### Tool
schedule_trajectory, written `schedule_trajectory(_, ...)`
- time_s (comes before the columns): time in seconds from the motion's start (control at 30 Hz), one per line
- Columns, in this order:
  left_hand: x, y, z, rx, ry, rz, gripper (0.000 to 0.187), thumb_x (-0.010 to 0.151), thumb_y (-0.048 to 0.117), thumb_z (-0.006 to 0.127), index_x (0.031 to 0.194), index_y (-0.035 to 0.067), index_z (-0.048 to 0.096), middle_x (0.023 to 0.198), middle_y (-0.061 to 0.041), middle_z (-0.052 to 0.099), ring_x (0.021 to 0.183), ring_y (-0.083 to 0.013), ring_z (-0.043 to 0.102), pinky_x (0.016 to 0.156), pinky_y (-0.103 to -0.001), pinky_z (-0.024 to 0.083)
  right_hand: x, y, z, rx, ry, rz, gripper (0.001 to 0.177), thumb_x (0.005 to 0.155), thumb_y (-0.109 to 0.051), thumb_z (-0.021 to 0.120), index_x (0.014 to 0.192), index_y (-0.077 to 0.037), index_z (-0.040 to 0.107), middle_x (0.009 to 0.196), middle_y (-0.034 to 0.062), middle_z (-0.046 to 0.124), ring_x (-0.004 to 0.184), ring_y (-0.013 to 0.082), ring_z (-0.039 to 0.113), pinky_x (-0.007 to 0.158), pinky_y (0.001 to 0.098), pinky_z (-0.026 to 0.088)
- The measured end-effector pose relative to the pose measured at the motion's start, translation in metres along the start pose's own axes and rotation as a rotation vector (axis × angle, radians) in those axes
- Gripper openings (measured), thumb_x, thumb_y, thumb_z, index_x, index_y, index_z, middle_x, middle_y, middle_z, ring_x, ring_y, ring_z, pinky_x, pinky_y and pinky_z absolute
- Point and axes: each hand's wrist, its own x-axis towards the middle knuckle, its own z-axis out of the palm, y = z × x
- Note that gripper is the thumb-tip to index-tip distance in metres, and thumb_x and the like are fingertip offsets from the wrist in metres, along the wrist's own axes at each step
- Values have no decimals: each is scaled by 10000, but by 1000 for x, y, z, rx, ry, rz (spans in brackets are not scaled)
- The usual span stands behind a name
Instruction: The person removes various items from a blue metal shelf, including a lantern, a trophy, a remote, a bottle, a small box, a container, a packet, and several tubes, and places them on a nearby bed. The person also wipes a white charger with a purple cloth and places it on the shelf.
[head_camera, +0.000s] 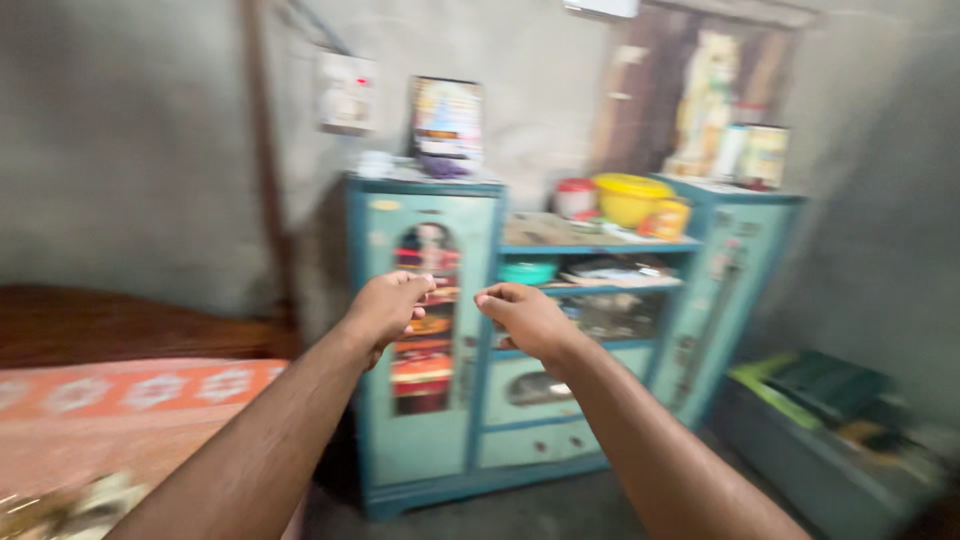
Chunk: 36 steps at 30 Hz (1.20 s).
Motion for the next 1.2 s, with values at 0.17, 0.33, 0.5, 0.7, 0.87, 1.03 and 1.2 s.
schedule_trajectory(0.17,56,13,168,-142,-264,55,296,955,404,639,1042,134,723,881,-26,587,756,-143,525,652,-311,448,-23,53,-134,-43,154,105,280,938,-405,639,1071,-166,701,882,-47,605,840,97,567,725,304,507)
schedule_trajectory(0.33,87,27,298,-88,-457,41,293,929,408,627,1027,152,731,898,29,655,813,-112,592,709,-329,486,-40,96,-228,-69,323,157,287,927,-396,646,1081,-161,700,870,-51,594,839,72,558,698,310,511)
schedule_trajectory(0.5,120,27,387,-54,-589,62,302,935,410,625,1015,142,740,893,47,673,801,-109,609,698,-326,494,-39,138,-282,-51,445,208,279,916,-383,662,1067,-156,723,837,-40,616,774,94,572,672,309,496)
schedule_trajectory(0.7,201,4,448,-63,-676,92,269,939,376,642,991,129,733,821,38,641,744,-98,591,641,-305,475,28,180,-333,-94,468,194,293,928,-381,660,1032,-114,719,839,-22,607,759,90,562,637,291,491)
schedule_trajectory(0.87,308,-5,459,-74,-690,90,267,951,363,664,987,100,696,807,4,605,716,-122,557,615,-309,466,136,202,-364,-146,468,120,287,939,-367,647,1031,-109,734,793,-3,598,703,122,559,583,312,492)
schedule_trajectory(1.03,416,-13,454,-16,-609,97,260,932,377,625,993,142,719,839,36,654,748,-89,589,610,-292,465,246,226,-385,-84,466,106,258,937,-356,639,1040,-135,724,825,-30,615,734,95,566,600,293,492)
schedule_trajectory(1.2,504,-41,448,6,-524,46,285,930,390,624,996,130,722,825,26,650,724,-105,555,578,-290,424,340,271,-396,-67,355,64,274,939,-363,643,1024,-119,733,838,-24,629,728,97,575,596,301,496)
